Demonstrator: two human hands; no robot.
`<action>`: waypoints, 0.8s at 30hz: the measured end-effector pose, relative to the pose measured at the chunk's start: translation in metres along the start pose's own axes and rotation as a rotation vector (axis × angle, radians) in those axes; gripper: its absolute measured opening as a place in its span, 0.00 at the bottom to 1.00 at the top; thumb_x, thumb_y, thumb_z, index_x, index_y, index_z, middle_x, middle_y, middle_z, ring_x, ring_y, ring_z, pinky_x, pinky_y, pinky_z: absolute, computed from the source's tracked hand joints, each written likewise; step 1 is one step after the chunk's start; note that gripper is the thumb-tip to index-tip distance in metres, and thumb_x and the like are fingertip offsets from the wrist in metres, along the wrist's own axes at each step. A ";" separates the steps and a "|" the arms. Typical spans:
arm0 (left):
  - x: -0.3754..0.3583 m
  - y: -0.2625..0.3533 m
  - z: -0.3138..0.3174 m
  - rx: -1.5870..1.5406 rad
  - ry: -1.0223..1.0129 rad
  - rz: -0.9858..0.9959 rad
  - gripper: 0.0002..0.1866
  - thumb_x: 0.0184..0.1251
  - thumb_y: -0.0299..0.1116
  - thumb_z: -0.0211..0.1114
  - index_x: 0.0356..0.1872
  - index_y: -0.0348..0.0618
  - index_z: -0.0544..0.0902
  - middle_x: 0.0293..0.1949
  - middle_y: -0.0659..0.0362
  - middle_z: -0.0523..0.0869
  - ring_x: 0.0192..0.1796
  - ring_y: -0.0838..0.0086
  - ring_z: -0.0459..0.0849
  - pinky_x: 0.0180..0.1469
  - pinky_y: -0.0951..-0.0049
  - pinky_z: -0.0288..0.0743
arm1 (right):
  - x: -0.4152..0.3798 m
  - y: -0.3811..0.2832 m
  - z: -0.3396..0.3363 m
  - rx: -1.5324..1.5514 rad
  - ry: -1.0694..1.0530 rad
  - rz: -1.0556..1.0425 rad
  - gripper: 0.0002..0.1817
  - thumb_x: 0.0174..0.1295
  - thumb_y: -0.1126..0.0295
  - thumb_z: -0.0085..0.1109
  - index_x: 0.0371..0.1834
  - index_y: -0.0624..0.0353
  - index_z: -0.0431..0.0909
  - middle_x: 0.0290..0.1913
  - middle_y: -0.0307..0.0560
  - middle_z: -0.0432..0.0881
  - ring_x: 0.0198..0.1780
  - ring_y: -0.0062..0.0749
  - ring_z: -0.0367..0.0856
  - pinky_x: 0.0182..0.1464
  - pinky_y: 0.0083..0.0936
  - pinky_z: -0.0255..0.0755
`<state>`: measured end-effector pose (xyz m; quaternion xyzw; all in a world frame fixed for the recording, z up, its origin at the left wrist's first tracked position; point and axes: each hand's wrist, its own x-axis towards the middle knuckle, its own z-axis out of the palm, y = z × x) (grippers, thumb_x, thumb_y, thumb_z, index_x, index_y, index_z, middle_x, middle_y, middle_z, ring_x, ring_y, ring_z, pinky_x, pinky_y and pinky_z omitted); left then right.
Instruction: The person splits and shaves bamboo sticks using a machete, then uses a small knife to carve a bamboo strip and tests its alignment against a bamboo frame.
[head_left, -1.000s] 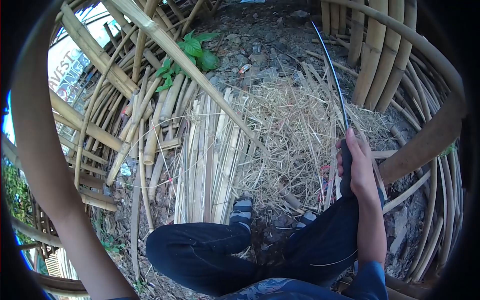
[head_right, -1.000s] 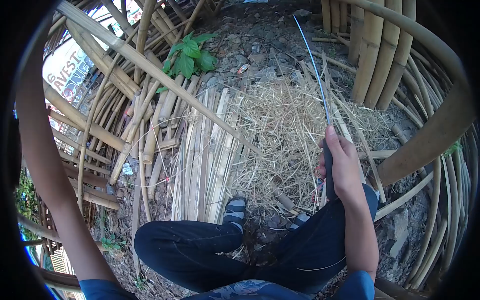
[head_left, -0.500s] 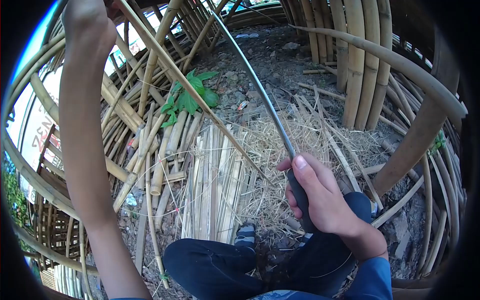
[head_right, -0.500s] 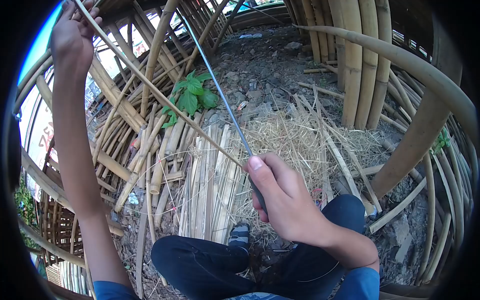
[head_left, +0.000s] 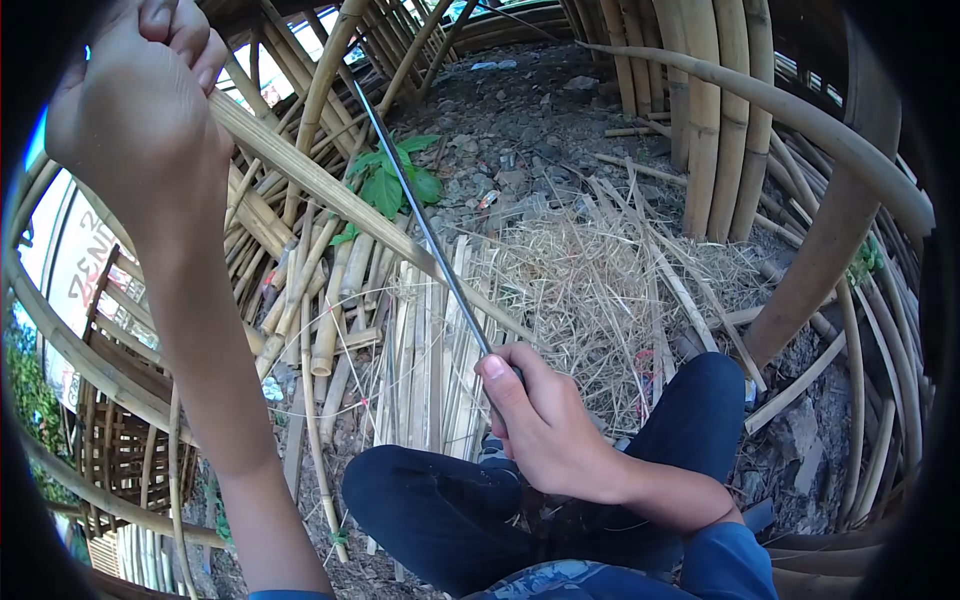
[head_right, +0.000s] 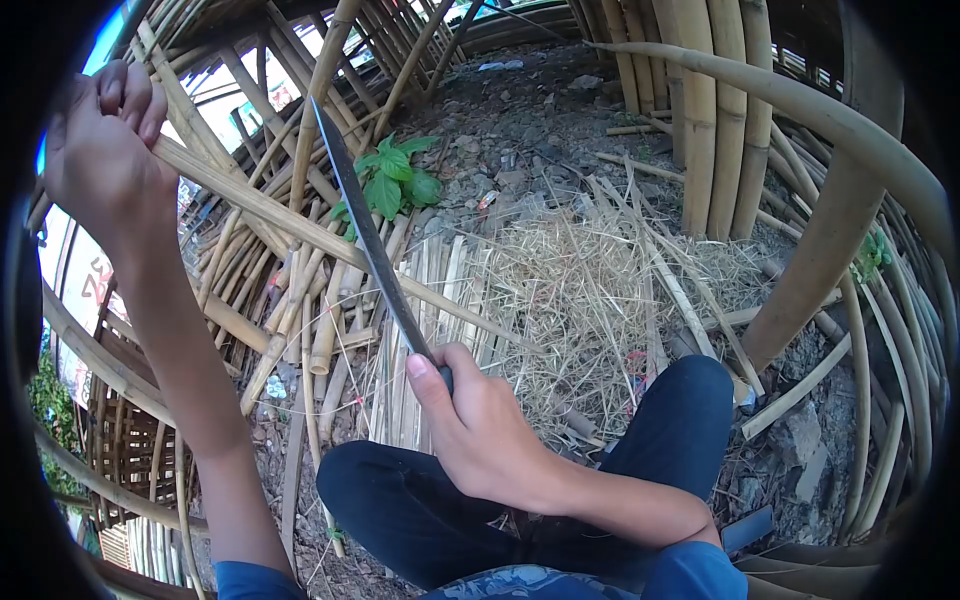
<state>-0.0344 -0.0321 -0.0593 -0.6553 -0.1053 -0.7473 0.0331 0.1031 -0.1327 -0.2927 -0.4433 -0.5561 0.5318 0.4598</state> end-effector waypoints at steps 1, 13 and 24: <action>-0.002 -0.003 -0.005 -0.164 -0.094 0.010 0.10 0.80 0.29 0.47 0.35 0.36 0.69 0.26 0.59 0.67 0.23 0.81 0.63 0.23 0.82 0.56 | -0.002 0.005 0.001 -0.013 0.005 -0.016 0.25 0.79 0.52 0.39 0.51 0.68 0.70 0.20 0.39 0.74 0.20 0.19 0.73 0.24 0.22 0.69; -0.005 0.007 -0.043 -0.607 -0.335 -0.213 0.24 0.84 0.49 0.34 0.35 0.42 0.70 0.21 0.66 0.58 0.21 0.81 0.52 0.21 0.79 0.47 | -0.025 0.001 0.029 -0.053 0.010 -0.154 0.21 0.78 0.59 0.40 0.46 0.72 0.67 0.16 0.61 0.74 0.22 0.61 0.79 0.28 0.48 0.71; -0.015 0.024 -0.024 -0.360 -0.109 -0.220 0.23 0.84 0.49 0.34 0.30 0.45 0.65 0.19 0.67 0.57 0.19 0.80 0.49 0.20 0.77 0.44 | -0.022 0.014 0.030 0.053 0.034 -0.006 0.23 0.79 0.57 0.37 0.42 0.71 0.69 0.16 0.60 0.72 0.22 0.60 0.78 0.30 0.48 0.68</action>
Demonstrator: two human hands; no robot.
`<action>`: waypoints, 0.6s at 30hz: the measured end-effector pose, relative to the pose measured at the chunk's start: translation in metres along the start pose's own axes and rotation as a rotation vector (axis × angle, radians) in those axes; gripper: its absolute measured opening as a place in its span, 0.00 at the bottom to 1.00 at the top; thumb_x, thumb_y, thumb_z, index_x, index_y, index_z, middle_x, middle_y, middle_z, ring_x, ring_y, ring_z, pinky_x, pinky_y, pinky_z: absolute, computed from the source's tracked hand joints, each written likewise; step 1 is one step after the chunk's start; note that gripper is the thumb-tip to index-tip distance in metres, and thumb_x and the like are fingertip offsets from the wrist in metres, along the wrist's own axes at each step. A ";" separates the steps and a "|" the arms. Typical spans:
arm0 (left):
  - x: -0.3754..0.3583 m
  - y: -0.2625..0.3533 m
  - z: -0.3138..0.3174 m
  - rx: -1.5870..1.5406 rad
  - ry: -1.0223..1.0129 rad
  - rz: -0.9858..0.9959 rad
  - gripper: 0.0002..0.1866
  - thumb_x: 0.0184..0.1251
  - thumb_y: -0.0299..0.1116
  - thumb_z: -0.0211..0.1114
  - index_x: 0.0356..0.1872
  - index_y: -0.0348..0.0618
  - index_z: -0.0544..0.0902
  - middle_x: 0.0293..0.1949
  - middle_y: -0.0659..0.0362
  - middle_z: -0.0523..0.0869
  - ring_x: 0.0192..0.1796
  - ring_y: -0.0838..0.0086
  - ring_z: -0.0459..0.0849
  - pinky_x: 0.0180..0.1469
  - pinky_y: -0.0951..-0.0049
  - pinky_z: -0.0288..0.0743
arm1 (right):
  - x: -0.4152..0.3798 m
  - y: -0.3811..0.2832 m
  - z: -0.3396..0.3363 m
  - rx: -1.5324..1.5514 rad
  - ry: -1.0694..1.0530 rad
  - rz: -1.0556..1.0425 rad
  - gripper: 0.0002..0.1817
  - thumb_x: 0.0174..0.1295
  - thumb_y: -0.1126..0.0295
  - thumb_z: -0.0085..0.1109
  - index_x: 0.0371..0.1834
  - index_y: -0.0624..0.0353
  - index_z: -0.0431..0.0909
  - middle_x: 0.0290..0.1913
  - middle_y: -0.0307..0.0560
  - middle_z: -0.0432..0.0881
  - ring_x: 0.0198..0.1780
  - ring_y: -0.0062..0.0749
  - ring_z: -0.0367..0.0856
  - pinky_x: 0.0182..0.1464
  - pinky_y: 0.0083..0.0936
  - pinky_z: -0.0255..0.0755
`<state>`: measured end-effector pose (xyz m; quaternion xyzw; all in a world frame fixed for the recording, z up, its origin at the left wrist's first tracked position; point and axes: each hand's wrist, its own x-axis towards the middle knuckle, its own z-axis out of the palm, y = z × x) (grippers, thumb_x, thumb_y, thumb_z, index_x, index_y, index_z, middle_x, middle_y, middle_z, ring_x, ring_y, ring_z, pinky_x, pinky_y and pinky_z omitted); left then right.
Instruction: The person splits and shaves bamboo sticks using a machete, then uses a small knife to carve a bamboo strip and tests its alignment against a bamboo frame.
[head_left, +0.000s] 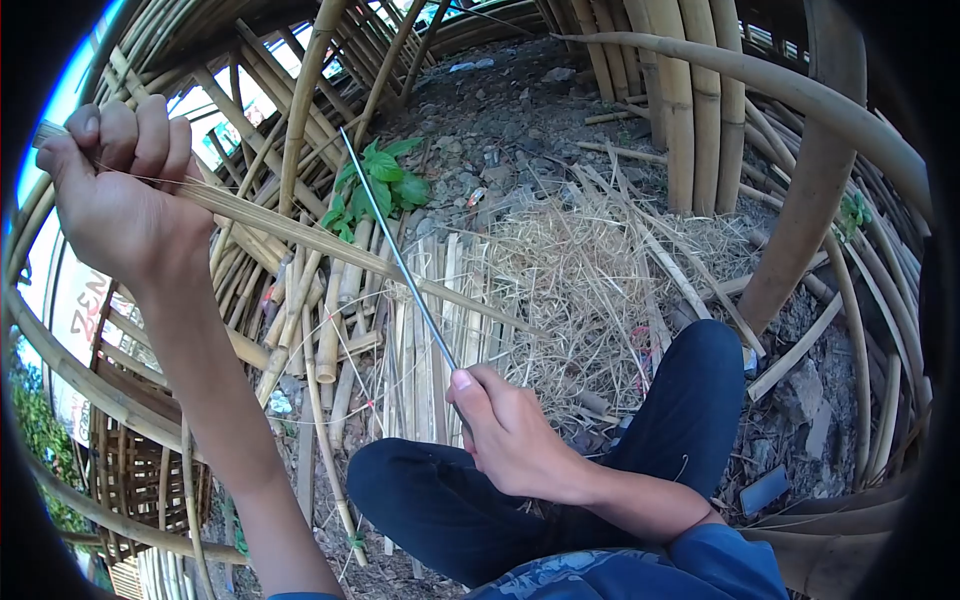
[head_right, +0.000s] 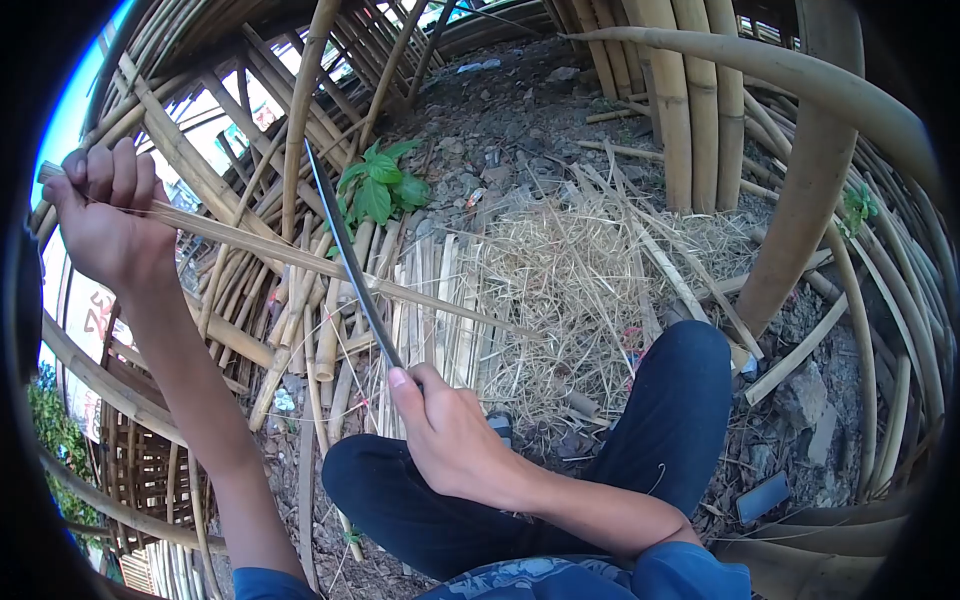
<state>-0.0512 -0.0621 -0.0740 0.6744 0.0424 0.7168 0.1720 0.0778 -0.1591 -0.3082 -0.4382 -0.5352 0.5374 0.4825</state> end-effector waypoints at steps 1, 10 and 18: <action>0.001 -0.002 0.005 0.048 0.064 0.001 0.23 0.84 0.50 0.34 0.30 0.45 0.64 0.19 0.67 0.57 0.19 0.80 0.49 0.20 0.76 0.44 | -0.002 -0.009 0.002 0.010 -0.029 -0.090 0.22 0.79 0.58 0.37 0.43 0.71 0.68 0.16 0.60 0.73 0.22 0.60 0.78 0.30 0.48 0.68; -0.005 0.001 0.016 0.168 0.124 0.027 0.23 0.84 0.49 0.34 0.30 0.45 0.63 0.21 0.65 0.57 0.21 0.79 0.50 0.22 0.75 0.46 | -0.004 0.012 0.018 -0.053 0.077 -0.367 0.19 0.78 0.60 0.41 0.46 0.69 0.69 0.16 0.59 0.74 0.22 0.61 0.79 0.27 0.48 0.69; 0.000 -0.001 0.018 0.126 0.089 0.000 0.22 0.85 0.47 0.36 0.30 0.45 0.64 0.21 0.65 0.57 0.21 0.79 0.51 0.23 0.76 0.47 | -0.011 0.051 0.007 -0.135 0.134 -0.154 0.22 0.78 0.58 0.40 0.43 0.70 0.71 0.17 0.62 0.76 0.24 0.62 0.81 0.31 0.49 0.71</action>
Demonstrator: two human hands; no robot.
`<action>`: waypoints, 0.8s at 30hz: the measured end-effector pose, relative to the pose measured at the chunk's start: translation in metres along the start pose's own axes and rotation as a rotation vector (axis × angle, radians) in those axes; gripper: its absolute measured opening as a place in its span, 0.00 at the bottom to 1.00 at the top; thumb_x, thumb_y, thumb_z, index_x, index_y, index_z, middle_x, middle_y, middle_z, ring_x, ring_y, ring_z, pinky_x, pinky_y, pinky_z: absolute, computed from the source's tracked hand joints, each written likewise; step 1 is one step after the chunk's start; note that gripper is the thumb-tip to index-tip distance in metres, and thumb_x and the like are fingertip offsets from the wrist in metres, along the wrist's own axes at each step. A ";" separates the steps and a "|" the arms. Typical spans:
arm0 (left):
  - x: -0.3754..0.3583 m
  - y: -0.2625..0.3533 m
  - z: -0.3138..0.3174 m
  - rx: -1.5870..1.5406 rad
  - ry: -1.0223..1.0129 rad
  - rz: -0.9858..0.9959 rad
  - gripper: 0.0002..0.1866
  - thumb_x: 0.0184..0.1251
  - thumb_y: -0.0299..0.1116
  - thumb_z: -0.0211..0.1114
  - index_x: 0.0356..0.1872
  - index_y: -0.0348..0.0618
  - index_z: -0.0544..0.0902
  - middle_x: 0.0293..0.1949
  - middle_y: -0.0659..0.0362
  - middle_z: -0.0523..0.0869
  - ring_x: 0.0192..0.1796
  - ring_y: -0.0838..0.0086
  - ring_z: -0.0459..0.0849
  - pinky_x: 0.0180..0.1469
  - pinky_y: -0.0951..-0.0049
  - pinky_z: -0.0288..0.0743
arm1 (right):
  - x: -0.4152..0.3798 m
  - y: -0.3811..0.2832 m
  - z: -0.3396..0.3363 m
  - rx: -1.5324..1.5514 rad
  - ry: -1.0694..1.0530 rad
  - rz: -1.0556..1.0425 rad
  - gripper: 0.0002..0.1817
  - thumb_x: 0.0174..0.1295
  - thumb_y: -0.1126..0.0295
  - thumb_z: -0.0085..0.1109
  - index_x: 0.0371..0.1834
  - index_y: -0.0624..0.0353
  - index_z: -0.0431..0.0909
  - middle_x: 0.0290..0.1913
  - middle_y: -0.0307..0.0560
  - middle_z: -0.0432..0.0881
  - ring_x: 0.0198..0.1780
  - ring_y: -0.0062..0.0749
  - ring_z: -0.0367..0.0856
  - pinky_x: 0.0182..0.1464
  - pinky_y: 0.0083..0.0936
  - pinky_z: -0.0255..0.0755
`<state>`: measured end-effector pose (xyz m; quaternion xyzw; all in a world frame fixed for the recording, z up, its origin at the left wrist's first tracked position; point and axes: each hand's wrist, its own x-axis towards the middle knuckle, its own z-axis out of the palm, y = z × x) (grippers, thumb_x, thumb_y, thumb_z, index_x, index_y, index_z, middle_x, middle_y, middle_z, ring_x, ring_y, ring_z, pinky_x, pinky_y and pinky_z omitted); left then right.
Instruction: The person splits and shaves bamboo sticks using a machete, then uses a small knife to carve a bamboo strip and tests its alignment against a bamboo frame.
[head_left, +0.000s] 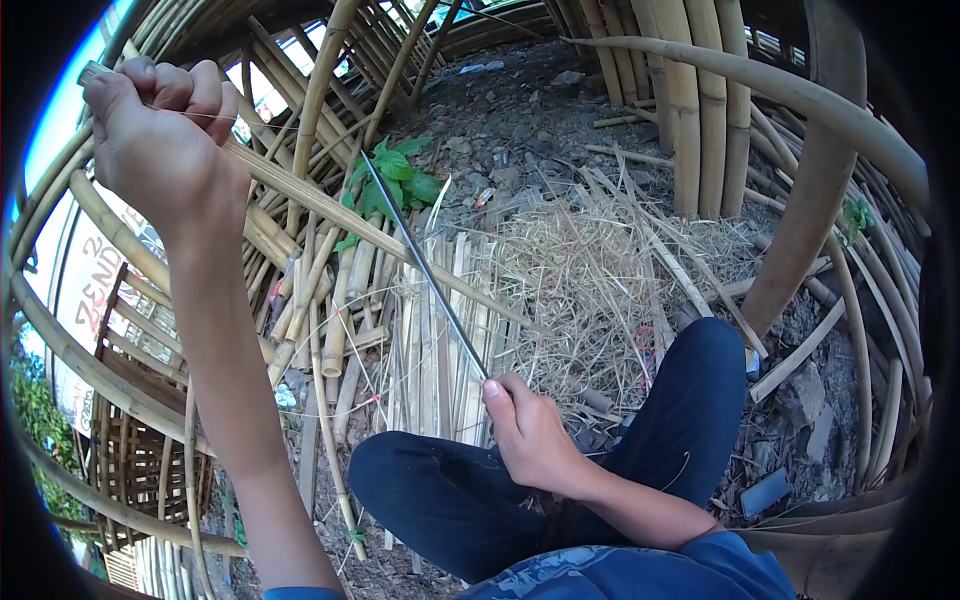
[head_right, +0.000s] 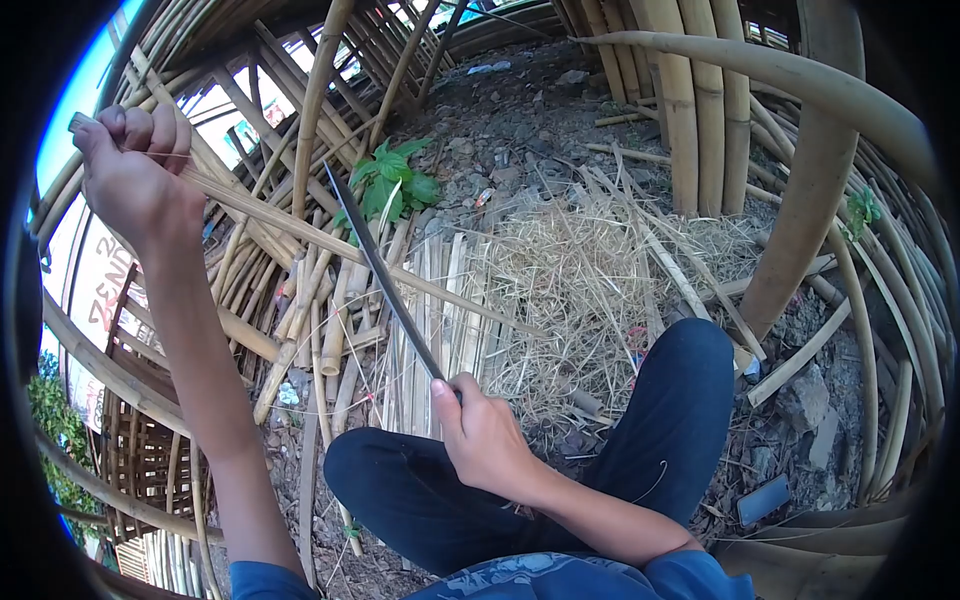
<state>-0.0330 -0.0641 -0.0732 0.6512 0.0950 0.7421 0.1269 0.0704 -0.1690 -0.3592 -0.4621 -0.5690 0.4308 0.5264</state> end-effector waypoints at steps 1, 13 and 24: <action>0.002 0.001 -0.003 -0.014 -0.011 0.012 0.22 0.85 0.47 0.36 0.30 0.45 0.64 0.21 0.65 0.58 0.21 0.79 0.52 0.22 0.76 0.48 | -0.002 0.007 0.000 -0.020 0.016 -0.001 0.22 0.78 0.58 0.40 0.43 0.70 0.72 0.17 0.63 0.76 0.25 0.62 0.81 0.31 0.49 0.71; 0.003 -0.002 0.019 0.008 0.028 0.025 0.21 0.84 0.46 0.38 0.31 0.44 0.65 0.22 0.64 0.60 0.21 0.79 0.54 0.21 0.76 0.48 | 0.003 -0.052 -0.017 0.127 -0.037 -0.117 0.26 0.79 0.54 0.39 0.39 0.71 0.73 0.14 0.59 0.71 0.19 0.53 0.78 0.27 0.44 0.68; 0.011 -0.013 0.020 0.068 0.103 -0.027 0.20 0.84 0.44 0.38 0.31 0.44 0.65 0.20 0.65 0.59 0.20 0.79 0.54 0.21 0.77 0.48 | 0.010 -0.050 -0.023 0.178 -0.090 0.154 0.27 0.78 0.52 0.39 0.40 0.70 0.73 0.17 0.56 0.73 0.23 0.47 0.80 0.30 0.42 0.69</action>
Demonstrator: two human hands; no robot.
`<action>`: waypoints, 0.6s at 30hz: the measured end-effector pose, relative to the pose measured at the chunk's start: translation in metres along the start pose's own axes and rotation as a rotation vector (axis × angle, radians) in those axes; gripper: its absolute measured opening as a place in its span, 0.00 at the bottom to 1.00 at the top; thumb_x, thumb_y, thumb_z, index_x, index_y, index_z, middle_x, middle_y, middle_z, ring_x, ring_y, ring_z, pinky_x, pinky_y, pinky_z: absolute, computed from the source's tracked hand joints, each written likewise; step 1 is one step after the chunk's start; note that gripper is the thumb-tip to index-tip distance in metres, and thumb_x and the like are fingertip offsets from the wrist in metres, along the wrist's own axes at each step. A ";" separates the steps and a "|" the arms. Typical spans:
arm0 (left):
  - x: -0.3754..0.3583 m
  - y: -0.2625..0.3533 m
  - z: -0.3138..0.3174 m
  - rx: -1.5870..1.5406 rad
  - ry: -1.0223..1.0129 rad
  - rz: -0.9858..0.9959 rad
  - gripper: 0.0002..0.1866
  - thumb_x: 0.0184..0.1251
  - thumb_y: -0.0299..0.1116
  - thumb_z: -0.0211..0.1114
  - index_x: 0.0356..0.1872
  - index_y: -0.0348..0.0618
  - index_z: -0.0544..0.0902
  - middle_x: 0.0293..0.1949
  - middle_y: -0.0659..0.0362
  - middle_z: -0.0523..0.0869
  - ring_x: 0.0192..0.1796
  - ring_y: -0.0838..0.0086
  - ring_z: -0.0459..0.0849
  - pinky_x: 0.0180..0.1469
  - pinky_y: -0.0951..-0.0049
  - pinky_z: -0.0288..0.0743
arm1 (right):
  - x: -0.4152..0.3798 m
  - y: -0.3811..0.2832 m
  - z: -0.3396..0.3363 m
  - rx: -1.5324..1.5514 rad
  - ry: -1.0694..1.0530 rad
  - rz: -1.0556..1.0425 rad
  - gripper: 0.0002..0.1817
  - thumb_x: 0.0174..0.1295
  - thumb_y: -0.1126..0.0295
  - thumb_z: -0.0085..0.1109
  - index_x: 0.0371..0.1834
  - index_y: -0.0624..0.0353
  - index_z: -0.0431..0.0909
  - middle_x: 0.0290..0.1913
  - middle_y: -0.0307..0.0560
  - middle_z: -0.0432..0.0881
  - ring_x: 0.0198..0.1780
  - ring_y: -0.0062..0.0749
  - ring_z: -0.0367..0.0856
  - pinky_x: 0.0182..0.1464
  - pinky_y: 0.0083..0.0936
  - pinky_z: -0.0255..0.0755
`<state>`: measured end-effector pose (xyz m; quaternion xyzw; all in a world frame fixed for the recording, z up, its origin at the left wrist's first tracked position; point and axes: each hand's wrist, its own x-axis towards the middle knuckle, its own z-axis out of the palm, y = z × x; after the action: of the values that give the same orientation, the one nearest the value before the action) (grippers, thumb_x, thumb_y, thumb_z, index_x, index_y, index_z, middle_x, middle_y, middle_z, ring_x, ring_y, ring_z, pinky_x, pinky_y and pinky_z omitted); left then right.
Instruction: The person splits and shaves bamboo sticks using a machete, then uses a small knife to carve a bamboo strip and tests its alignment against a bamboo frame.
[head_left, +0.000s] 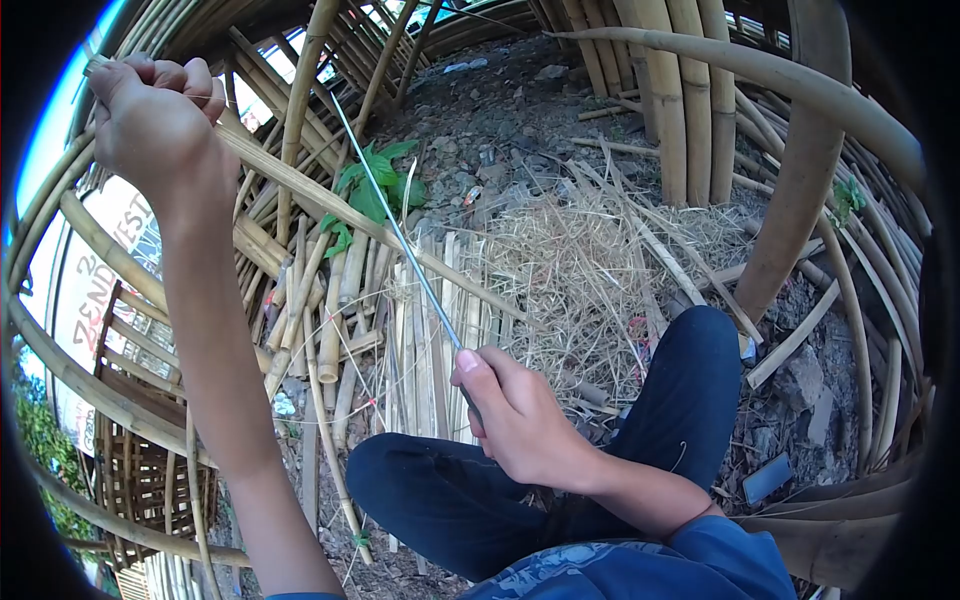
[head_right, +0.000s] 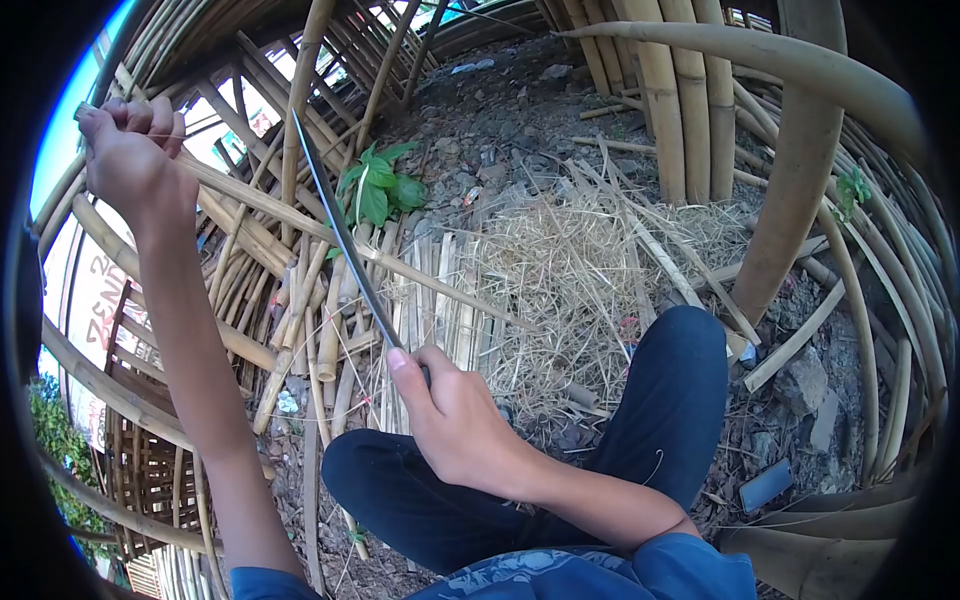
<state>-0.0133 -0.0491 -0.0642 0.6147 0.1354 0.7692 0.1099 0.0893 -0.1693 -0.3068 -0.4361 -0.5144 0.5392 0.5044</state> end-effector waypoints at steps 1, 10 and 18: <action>0.000 -0.001 0.000 0.000 0.003 -0.002 0.20 0.84 0.44 0.38 0.31 0.44 0.65 0.20 0.65 0.59 0.20 0.79 0.54 0.21 0.77 0.48 | -0.003 -0.005 -0.001 0.007 0.024 -0.089 0.27 0.78 0.52 0.39 0.40 0.70 0.73 0.17 0.56 0.73 0.23 0.47 0.80 0.30 0.42 0.69; 0.001 -0.001 0.011 0.016 0.038 0.020 0.20 0.85 0.44 0.38 0.31 0.42 0.64 0.21 0.64 0.59 0.20 0.79 0.54 0.22 0.76 0.48 | 0.021 0.031 0.000 -0.164 0.047 -0.079 0.29 0.78 0.47 0.36 0.41 0.67 0.72 0.17 0.40 0.72 0.17 0.22 0.72 0.23 0.23 0.68; 0.002 -0.010 0.017 0.034 0.027 0.011 0.21 0.84 0.41 0.39 0.28 0.42 0.63 0.19 0.63 0.59 0.20 0.78 0.56 0.22 0.75 0.50 | -0.007 -0.014 -0.006 -0.061 0.064 -0.208 0.26 0.79 0.52 0.37 0.44 0.71 0.70 0.16 0.55 0.72 0.21 0.48 0.79 0.28 0.41 0.69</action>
<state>0.0031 -0.0377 -0.0618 0.6069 0.1465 0.7756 0.0933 0.0970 -0.1760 -0.2934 -0.4126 -0.5568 0.4539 0.5602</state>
